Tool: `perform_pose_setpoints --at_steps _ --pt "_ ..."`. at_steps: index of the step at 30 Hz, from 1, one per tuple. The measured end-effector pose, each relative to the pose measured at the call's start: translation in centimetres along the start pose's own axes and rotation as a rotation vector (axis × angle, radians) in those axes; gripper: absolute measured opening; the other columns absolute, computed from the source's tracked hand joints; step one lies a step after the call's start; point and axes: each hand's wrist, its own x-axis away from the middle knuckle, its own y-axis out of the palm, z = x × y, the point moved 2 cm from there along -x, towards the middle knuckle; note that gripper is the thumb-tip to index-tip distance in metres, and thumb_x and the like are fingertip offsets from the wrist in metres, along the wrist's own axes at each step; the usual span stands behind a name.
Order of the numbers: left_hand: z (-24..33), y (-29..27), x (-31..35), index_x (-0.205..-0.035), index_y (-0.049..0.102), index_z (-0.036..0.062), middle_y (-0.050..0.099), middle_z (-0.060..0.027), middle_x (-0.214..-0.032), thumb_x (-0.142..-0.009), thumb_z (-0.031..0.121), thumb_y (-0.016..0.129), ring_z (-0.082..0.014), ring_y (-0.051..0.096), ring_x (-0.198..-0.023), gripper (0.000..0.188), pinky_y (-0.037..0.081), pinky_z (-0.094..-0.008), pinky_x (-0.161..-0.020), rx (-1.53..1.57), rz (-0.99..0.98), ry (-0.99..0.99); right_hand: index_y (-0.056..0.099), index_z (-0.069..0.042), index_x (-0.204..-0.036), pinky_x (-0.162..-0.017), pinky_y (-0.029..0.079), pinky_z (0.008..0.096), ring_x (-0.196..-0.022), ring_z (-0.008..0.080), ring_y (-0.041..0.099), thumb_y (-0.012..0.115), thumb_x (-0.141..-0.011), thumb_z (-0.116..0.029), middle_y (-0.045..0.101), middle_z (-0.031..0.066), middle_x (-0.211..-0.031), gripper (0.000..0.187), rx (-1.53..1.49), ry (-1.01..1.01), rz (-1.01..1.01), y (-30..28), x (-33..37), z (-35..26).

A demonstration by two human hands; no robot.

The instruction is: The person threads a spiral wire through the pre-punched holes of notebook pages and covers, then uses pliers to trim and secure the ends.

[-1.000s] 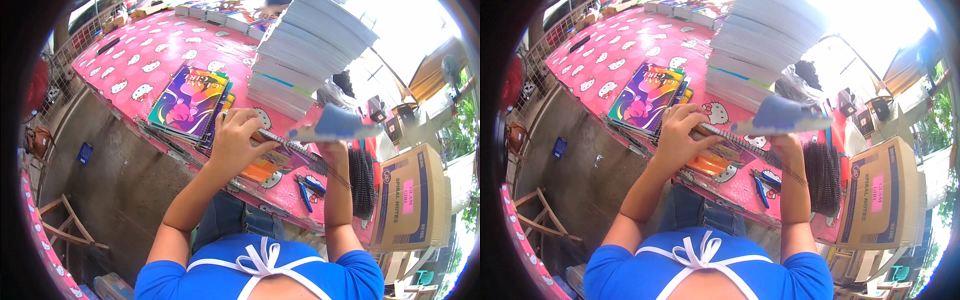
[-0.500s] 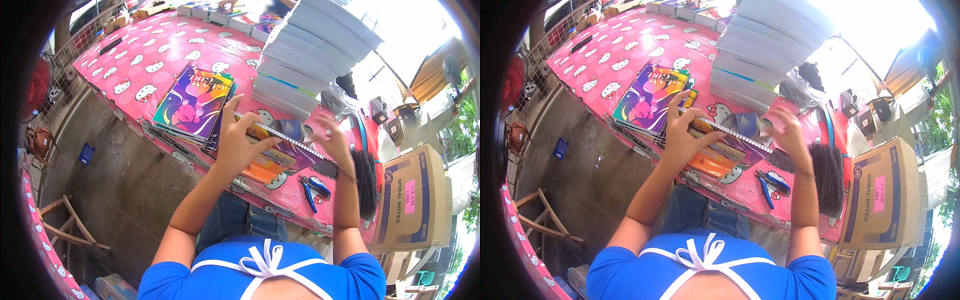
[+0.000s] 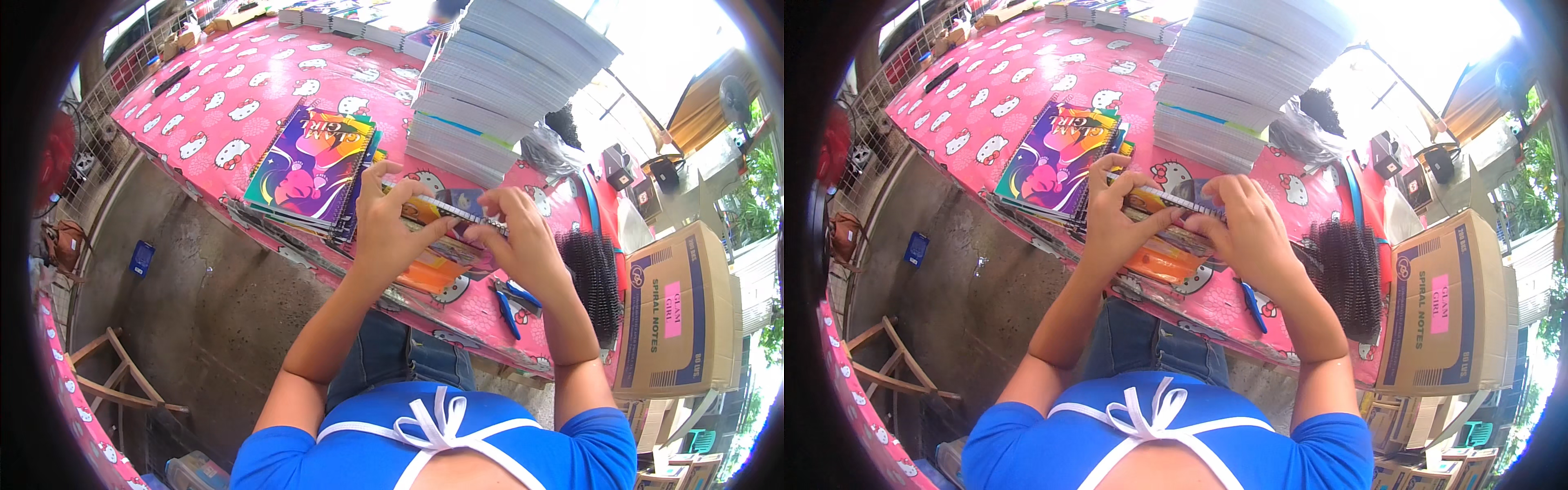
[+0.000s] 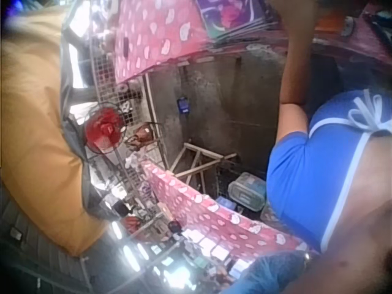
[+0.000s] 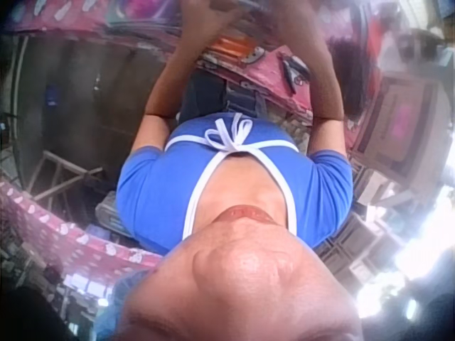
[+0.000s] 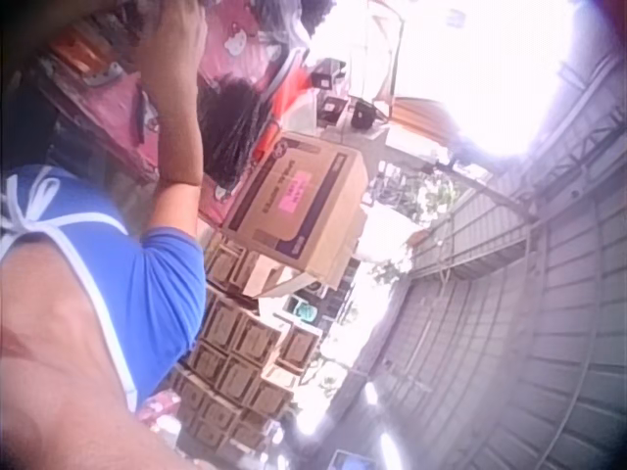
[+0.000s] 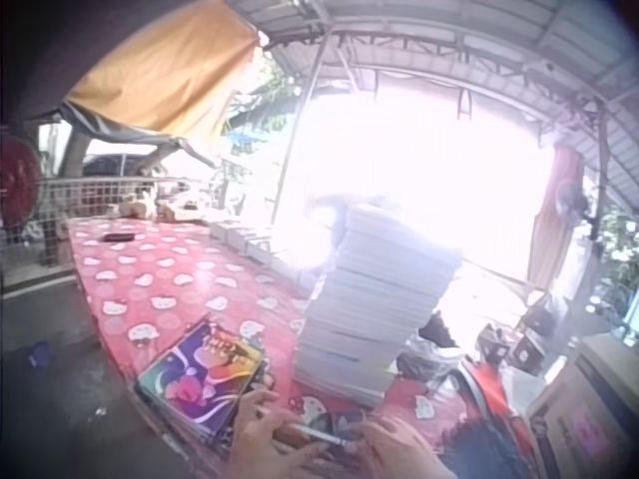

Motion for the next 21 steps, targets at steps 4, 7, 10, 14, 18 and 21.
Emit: perform_pose_setpoints --at_steps 4,7,10,14,18,21 --pt "0.1 0.0 -0.4 -0.087 0.068 0.0088 0.048 -0.0127 -0.103 -0.058 0.031 0.088 -0.0294 0.055 -0.097 0.042 0.047 -0.0417 -0.079 0.101 -0.023 -0.104 0.064 -0.001 -0.094 -0.076 0.047 0.0402 -0.087 0.0331 0.059 0.072 -0.075 -0.014 0.062 0.0145 -0.087 0.024 -0.082 0.127 -0.024 0.3 0.4 0.8" --pt "0.2 0.1 -0.8 -0.089 0.068 0.0058 0.045 -0.0087 -0.097 -0.060 0.028 0.089 -0.0233 0.051 -0.094 0.041 0.048 -0.0344 -0.080 -0.037 -0.017 -0.054 0.066 -0.002 -0.094 -0.075 0.047 0.0394 -0.087 0.0314 0.060 0.071 -0.076 -0.013 0.063 0.0146 -0.088 0.022 -0.092 0.179 0.062 0.6 0.4 0.7" --pt "0.1 0.2 -0.7 -0.089 0.069 0.0063 0.045 -0.0091 -0.097 -0.060 0.028 0.089 -0.0230 0.051 -0.093 0.041 0.047 -0.0341 -0.079 -0.029 0.000 -0.046 0.066 -0.002 -0.093 -0.075 0.047 0.0393 -0.086 0.0312 0.060 0.071 -0.075 -0.012 0.063 0.0142 -0.087 0.021 -0.066 0.149 0.076 0.9 0.4 0.9" --pt "-0.1 0.2 -0.3 -0.088 0.069 0.0070 0.045 -0.0100 -0.096 -0.059 0.029 0.089 -0.0239 0.052 -0.090 0.042 0.048 -0.0361 -0.076 -0.015 0.047 0.007 0.064 -0.001 -0.086 -0.074 0.047 0.0403 -0.083 0.0319 0.060 0.071 -0.074 -0.011 0.062 0.0134 -0.084 0.018 -0.033 0.128 0.118 1.0 0.4 -0.2" --pt "0.0 0.2 0.0 -0.086 0.069 0.0083 0.046 -0.0110 -0.095 -0.057 0.030 0.089 -0.0257 0.055 -0.084 0.041 0.048 -0.0390 -0.072 0.006 0.091 0.035 0.061 -0.001 -0.079 -0.072 0.046 0.0412 -0.079 0.0317 0.059 0.070 -0.073 -0.009 0.061 0.0123 -0.079 0.013 -0.056 0.099 0.183 2.0 0.4 0.1" --pt "0.1 0.0 0.2 -0.085 0.069 0.0085 0.047 -0.0109 -0.095 -0.056 0.028 0.090 -0.0250 0.055 -0.082 0.041 0.048 -0.0385 -0.070 0.021 0.094 0.026 0.060 -0.001 -0.076 -0.071 0.045 0.0410 -0.076 0.0314 0.059 0.069 -0.073 -0.008 0.060 0.0117 -0.076 0.012 -0.076 0.101 0.221 2.3 0.7 -0.1"
